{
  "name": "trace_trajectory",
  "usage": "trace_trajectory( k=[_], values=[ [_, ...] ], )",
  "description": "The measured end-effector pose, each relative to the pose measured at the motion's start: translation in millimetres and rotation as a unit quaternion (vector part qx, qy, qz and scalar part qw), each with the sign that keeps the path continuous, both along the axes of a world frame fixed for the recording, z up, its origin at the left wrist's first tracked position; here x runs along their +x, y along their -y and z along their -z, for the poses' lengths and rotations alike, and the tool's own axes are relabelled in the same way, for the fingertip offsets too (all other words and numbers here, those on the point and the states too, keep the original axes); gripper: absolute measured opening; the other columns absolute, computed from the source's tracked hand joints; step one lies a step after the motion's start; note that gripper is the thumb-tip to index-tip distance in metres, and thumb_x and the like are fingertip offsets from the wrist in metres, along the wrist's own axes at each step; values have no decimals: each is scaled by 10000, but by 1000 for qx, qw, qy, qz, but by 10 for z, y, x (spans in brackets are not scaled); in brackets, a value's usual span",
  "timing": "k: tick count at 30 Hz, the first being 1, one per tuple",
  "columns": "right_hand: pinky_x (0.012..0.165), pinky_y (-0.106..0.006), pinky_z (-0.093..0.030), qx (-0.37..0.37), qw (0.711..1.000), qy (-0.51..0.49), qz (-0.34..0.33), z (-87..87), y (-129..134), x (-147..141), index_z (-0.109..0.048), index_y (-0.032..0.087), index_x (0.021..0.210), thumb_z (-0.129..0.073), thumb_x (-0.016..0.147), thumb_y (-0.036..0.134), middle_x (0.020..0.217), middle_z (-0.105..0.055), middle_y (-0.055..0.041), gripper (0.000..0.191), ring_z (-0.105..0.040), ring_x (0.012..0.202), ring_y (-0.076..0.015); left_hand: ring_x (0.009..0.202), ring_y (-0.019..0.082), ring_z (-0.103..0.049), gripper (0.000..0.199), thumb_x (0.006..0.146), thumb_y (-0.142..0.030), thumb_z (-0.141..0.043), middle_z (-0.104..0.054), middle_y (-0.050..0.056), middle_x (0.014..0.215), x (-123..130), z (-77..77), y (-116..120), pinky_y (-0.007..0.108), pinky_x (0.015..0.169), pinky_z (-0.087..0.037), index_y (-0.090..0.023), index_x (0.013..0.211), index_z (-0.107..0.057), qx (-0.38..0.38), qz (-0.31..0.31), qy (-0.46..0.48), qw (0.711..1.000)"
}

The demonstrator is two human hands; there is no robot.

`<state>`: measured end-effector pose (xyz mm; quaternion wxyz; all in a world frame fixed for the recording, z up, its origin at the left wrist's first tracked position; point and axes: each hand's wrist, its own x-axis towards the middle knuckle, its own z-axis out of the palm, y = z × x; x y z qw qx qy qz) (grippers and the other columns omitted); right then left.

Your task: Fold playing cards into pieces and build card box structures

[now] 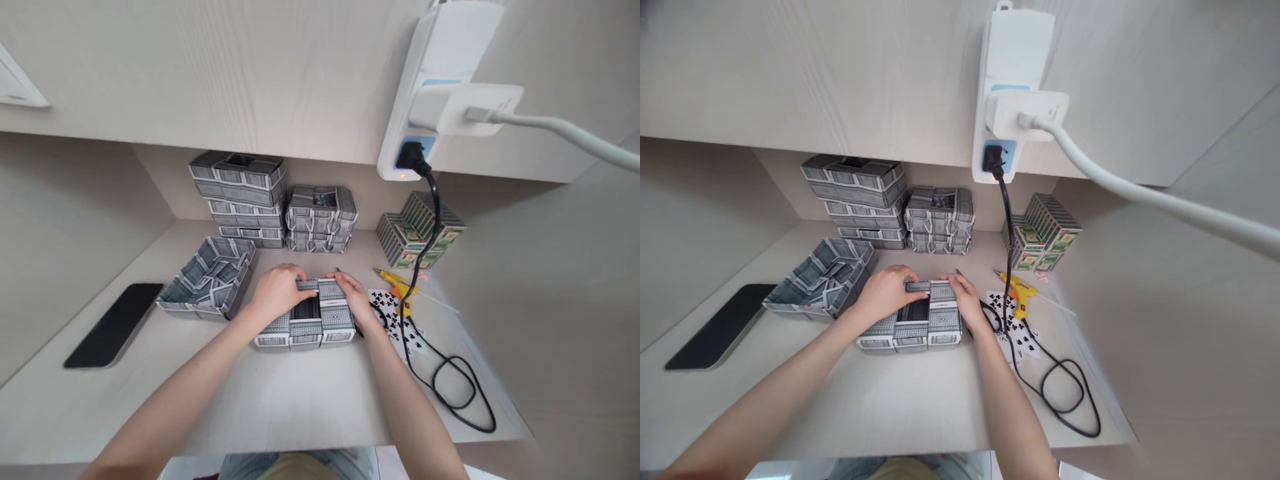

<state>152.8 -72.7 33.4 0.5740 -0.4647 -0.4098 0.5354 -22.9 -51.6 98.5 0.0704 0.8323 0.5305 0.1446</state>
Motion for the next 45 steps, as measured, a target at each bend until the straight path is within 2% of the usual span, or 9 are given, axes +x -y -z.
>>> trace_trajectory(
  k=[9,14,20,23,26,30,38,45],
  values=[
    [637,-278,-429,10,1000,1,3,25,-6,14,-657,224,864,-560,717,455,801,-664,-16,290,-587,720,-180,839,214,-590,327,656,-507,-590,-639,20,896,-64,28,-27,295,701,-443,-233,834,-604,19,37,15,999],
    [638,-277,-424,7,1000,-9,0,31,-10,12,-657,221,859,-570,708,460,801,-669,-14,296,-591,718,-179,863,202,-582,331,651,-493,-604,-634,5,940,-128,27,-37,285,733,-437,-237,860,-599,-16,31,44,998],
    [655,-284,-429,5,1000,-11,0,23,-10,6,-659,225,853,-573,709,452,814,-672,-15,282,-597,731,-184,899,216,-575,329,665,-490,-591,-634,24,939,-137,31,11,298,770,-431,-224,860,-589,-2,7,43,999],
    [651,-289,-435,2,1000,-10,-4,18,-4,7,-654,229,890,-562,718,454,821,-672,-17,299,-599,727,-187,911,209,-583,368,673,-443,-603,-637,25,974,-115,35,23,293,785,-439,-227,968,-559,-21,1,55,998],
    [662,-294,-438,-2,1000,-9,-2,10,1,4,-656,232,892,-566,712,461,827,-674,-17,305,-603,734,-191,953,196,-576,416,699,-386,-592,-624,25,1047,-91,37,15,285,834,-428,-226,1078,-531,-40,38,73,996],
    [689,-300,-438,5,1000,-16,0,0,2,-3,-661,235,873,-576,710,449,847,-675,-15,282,-605,751,-193,975,191,-570,331,747,-397,-533,-623,19,1073,-72,43,-13,283,866,-410,-233,1027,-599,-53,80,70,993],
    [684,-310,-448,-3,1000,1,10,6,-3,-6,-663,239,875,-571,695,480,835,-675,-20,314,-599,768,-204,955,176,-583,290,762,-413,-519,-645,-12,1039,-60,30,-10,264,843,-418,-269,988,-629,-65,75,84,992],
    [658,-301,-435,-8,1000,5,12,0,10,-4,-664,240,866,-574,696,479,812,-673,-15,306,-591,726,-193,937,188,-587,309,765,-459,-498,-650,-10,1023,-68,27,54,287,824,-434,-285,982,-631,-45,54,84,994]
  ],
)
